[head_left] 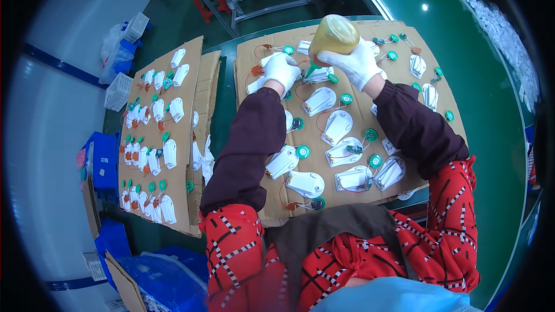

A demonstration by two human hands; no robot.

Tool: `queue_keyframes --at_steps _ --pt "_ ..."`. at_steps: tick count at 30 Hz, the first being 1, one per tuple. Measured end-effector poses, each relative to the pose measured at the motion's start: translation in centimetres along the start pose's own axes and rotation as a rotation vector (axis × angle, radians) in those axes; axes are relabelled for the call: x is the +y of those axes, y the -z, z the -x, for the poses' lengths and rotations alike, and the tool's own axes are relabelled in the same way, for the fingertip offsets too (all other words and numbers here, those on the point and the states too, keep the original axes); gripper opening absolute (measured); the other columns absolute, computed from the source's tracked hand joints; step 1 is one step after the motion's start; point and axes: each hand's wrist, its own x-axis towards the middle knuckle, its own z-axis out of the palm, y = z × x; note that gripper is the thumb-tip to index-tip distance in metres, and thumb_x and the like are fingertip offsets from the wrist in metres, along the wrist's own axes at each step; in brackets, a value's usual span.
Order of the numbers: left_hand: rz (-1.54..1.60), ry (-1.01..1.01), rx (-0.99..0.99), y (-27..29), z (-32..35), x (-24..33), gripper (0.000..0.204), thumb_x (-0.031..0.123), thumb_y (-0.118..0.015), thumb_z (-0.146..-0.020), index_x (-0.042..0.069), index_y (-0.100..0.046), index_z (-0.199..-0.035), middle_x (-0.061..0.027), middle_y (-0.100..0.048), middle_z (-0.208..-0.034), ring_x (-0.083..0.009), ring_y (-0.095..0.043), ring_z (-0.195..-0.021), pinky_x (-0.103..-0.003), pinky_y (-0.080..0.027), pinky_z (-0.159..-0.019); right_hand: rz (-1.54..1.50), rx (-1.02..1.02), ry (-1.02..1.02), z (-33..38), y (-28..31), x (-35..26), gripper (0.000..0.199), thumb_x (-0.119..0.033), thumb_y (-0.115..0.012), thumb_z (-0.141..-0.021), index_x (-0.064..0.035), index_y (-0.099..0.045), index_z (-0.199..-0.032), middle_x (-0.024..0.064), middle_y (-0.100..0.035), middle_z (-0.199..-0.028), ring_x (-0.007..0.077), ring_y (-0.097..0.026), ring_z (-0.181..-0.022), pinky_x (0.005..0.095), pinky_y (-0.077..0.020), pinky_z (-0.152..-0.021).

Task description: Applying adhesive from a squeeze bottle to plastic components on a factory workbench.

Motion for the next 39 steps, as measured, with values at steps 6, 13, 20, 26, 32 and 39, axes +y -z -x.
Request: queue_keyframes --at_steps 6,13,20,26,32,39 --pt "0.128 -0.057 0.022 -1.2 -1.3 -1.5 0.020 0.012 -0.072 -0.056 0.006 -0.068 -0.075 -0.0129 -0.063 -0.084 -0.0259 -0.061 -0.082 -0.033 -0.048 -0.074 -0.005 0.038 0.023 -0.3 0.7 -0.1 0.060 -0.020 -0.079 -0.066 -0.0028 -0.050 -0.115 0.0086 -0.059 -0.108 0.0167 -0.059 -0.095 0.0287 -0.0475 -0.083" --pt "0.145 -0.045 0.012 -1.1 -0.4 -1.4 0.018 0.012 -0.073 -0.054 0.004 -0.066 -0.068 -0.0130 -0.064 -0.077 -0.0258 -0.062 -0.075 -0.034 -0.049 -0.071 0.067 0.174 0.009 -1.2 0.2 1.4 0.066 -0.026 -0.080 -0.062 -0.0038 -0.049 -0.116 0.0096 -0.059 -0.108 0.0195 -0.057 -0.099 0.0306 -0.0445 -0.086" --pt "0.194 0.025 -0.062 -1.0 -1.2 -1.9 0.018 0.010 -0.072 -0.058 0.004 -0.066 -0.075 -0.0112 -0.065 -0.078 -0.0250 -0.063 -0.074 -0.034 -0.049 -0.070 0.021 0.118 0.037 -1.2 -0.1 1.1 0.062 -0.024 -0.079 -0.064 -0.0038 -0.049 -0.115 0.0103 -0.059 -0.108 0.0185 -0.059 -0.097 0.0292 -0.0466 -0.085" --pt "0.155 0.048 -0.069 -1.1 -1.3 -1.6 0.019 0.011 -0.072 -0.060 0.004 -0.066 -0.077 -0.0119 -0.062 -0.087 -0.0266 -0.061 -0.084 -0.034 -0.047 -0.077 0.060 0.077 0.019 -0.6 0.0 0.8 0.064 -0.025 -0.080 -0.063 -0.0040 -0.049 -0.115 0.0093 -0.059 -0.108 0.0186 -0.058 -0.098 0.0295 -0.0459 -0.086" --pt "0.090 -0.021 -0.002 -1.0 -0.6 -1.7 0.015 0.007 -0.065 -0.067 0.000 -0.065 -0.080 -0.0111 -0.066 -0.072 -0.0177 -0.066 -0.067 -0.028 -0.051 -0.065 0.032 0.055 -0.013 0.1 -0.2 0.6 0.064 -0.025 -0.080 -0.064 -0.0043 -0.048 -0.115 0.0094 -0.059 -0.109 0.0191 -0.058 -0.098 0.0298 -0.0460 -0.086" --pt "0.041 0.026 -0.073 0.9 0.8 0.8 0.018 0.011 -0.064 -0.066 0.003 -0.064 -0.082 -0.0130 -0.066 -0.083 -0.0215 -0.064 -0.081 -0.031 -0.049 -0.077 -0.082 0.040 0.049 0.4 1.7 0.1 0.052 -0.020 -0.076 -0.070 -0.0028 -0.052 -0.114 0.0054 -0.060 -0.103 0.0141 -0.058 -0.093 0.0277 -0.0462 -0.083"
